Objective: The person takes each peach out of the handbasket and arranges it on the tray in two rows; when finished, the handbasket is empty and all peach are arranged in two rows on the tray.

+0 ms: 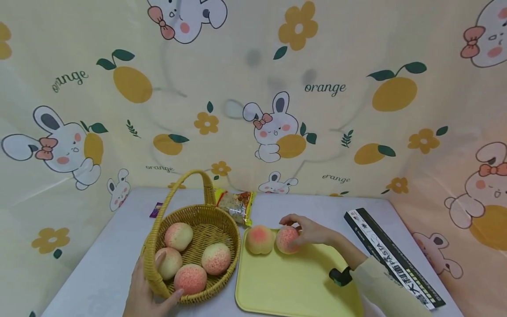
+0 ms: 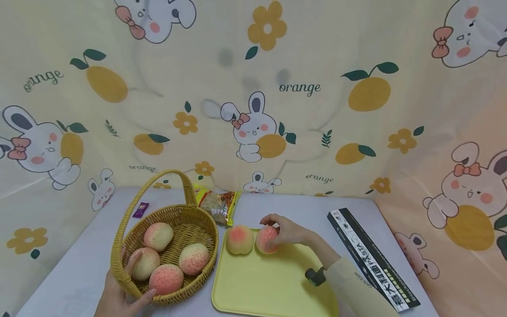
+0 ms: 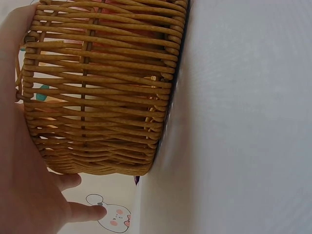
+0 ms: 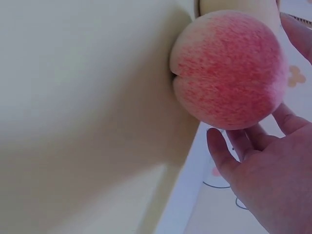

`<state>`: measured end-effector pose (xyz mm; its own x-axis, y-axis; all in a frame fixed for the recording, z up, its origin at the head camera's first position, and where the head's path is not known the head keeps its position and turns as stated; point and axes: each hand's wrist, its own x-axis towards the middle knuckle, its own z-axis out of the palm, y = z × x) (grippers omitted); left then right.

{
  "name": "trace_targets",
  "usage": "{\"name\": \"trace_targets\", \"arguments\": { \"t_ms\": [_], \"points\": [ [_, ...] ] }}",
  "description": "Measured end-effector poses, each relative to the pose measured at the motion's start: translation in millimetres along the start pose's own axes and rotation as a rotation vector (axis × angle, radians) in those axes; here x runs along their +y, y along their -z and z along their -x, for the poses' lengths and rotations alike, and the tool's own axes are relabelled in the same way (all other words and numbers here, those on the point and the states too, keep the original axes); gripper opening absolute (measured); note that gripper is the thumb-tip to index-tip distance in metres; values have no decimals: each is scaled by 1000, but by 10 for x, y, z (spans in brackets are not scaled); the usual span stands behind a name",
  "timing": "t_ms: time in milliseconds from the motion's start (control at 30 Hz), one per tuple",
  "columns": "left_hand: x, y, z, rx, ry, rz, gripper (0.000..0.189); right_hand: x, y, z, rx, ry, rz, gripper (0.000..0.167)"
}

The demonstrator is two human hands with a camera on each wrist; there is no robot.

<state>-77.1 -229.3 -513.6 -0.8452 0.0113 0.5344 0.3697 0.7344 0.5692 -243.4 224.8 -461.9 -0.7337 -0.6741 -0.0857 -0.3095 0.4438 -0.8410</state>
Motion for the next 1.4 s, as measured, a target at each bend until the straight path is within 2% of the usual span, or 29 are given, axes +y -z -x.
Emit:
{"name": "trace_targets", "arguments": {
  "t_ms": [233, 467, 633, 900, 1033, 1200, 1400],
  "points": [
    [19, 7, -9, -30, 46, -4, 102, -119, 46, -143, 9, 49, -3, 57],
    [-5, 12, -15, -17, -11, -3, 102, -428, 13, -417, 9, 89, 80, 62],
    [5, 22, -15, -31, 13, -6, 101, -680, -46, -646, -37, 127, 117, 64],
    [20, 35, 0, -24, 56, -9, 100, -1067, -271, -1022, -169, 166, 135, 62],
    [21, 32, 1, -18, 34, 3, 101, -1223, -385, -1169, -260, 154, 158, 60],
    [36, 32, -10, -13, 10, 14, 102, -1390, -513, -1301, -378, 144, 227, 58],
    [60, 20, -5, -30, 60, 17, 100, -1524, -623, -1419, -506, 127, 323, 57]
  ]
}}
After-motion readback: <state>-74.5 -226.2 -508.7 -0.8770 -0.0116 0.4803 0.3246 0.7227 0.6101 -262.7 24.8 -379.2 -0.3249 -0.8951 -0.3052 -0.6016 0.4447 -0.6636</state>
